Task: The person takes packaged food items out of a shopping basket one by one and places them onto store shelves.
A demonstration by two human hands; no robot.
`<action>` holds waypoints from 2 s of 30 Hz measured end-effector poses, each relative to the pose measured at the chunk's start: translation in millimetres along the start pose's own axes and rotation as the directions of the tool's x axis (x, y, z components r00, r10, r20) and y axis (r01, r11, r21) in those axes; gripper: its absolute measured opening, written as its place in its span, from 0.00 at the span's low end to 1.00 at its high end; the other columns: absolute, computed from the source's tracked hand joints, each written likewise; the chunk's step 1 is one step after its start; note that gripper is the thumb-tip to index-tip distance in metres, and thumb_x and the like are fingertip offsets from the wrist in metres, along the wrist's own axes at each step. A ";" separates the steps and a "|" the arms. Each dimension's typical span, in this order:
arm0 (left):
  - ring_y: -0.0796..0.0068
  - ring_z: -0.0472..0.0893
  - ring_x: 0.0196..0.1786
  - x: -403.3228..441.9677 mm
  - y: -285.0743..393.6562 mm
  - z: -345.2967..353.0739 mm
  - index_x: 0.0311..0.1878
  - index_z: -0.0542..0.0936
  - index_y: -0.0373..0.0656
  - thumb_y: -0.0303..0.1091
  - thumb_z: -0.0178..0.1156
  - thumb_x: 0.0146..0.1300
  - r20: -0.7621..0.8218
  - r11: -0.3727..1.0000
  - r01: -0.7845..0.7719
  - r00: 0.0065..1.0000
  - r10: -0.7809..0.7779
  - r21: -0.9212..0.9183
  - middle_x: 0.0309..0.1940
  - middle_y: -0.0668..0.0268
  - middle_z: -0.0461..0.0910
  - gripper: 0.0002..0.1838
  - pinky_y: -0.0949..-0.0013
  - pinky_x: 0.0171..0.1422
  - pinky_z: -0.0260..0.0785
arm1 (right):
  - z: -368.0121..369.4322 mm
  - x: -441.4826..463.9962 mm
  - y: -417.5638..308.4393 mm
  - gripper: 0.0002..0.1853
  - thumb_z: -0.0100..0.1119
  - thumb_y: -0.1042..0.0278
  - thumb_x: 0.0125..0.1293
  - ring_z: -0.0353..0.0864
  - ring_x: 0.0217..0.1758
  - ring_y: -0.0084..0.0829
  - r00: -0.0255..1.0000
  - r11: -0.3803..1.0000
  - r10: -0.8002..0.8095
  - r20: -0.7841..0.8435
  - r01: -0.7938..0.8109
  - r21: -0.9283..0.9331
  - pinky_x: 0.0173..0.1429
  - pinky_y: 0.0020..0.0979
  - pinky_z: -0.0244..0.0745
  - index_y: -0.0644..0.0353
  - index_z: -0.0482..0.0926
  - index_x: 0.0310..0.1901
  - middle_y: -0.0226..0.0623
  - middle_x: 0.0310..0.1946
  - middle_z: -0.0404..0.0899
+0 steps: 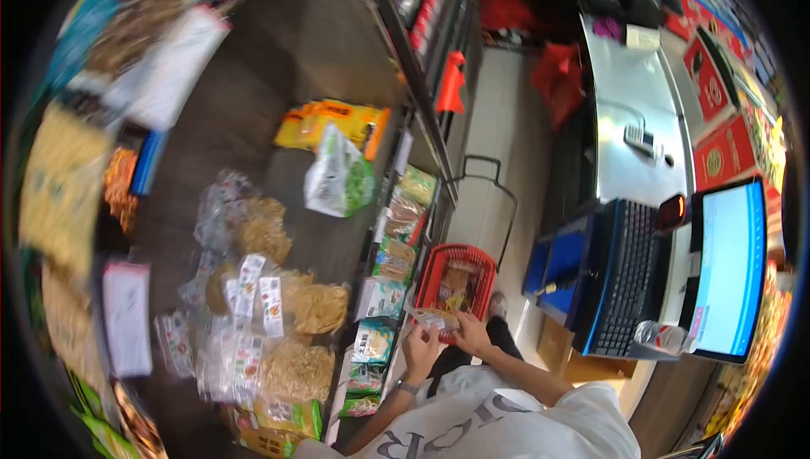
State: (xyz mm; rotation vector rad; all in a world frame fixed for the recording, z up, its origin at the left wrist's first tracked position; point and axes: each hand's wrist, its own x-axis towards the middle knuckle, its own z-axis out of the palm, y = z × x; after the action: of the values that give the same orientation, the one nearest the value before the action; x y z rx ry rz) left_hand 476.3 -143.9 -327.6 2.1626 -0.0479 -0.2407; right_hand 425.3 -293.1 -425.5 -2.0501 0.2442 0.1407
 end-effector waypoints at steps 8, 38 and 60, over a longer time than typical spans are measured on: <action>0.62 0.84 0.50 -13.3 158.4 -128.3 0.54 0.80 0.39 0.23 0.69 0.62 0.021 0.840 -0.528 0.845 0.534 -0.127 0.56 0.57 0.81 0.17 0.63 0.53 0.77 | -95.0 -3.2 -123.7 0.25 0.66 0.58 0.69 0.81 0.46 0.32 0.997 0.969 0.066 0.028 -0.071 0.238 0.55 0.34 0.76 0.67 0.76 0.59 0.49 0.47 0.83; 0.70 0.72 0.64 -90.9 158.0 -173.7 0.76 0.59 0.35 0.41 0.68 0.67 -0.198 0.753 -0.095 0.979 -0.048 -0.652 0.63 0.59 0.71 0.41 0.68 0.66 0.66 | -162.7 -53.0 -309.5 0.27 0.74 0.73 0.58 0.85 0.51 0.30 0.954 0.735 -0.262 0.147 0.098 0.671 0.57 0.32 0.79 0.70 0.78 0.60 0.39 0.52 0.85; 0.52 0.68 0.76 -151.5 98.1 -174.7 0.80 0.51 0.38 0.22 0.58 0.57 -0.002 -0.036 -0.001 1.000 0.011 -0.999 0.75 0.50 0.64 0.46 0.52 0.81 0.59 | -124.1 -65.2 -335.4 0.33 0.74 0.69 0.57 0.74 0.62 0.37 0.840 0.748 -0.543 0.015 0.475 0.464 0.67 0.36 0.68 0.67 0.72 0.64 0.45 0.60 0.75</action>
State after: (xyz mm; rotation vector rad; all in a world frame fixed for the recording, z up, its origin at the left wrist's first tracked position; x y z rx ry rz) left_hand 366.6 -38.6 -127.6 0.5614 0.1043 -0.1684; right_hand 439.4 -241.7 -66.0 -1.5654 -0.3640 -0.0991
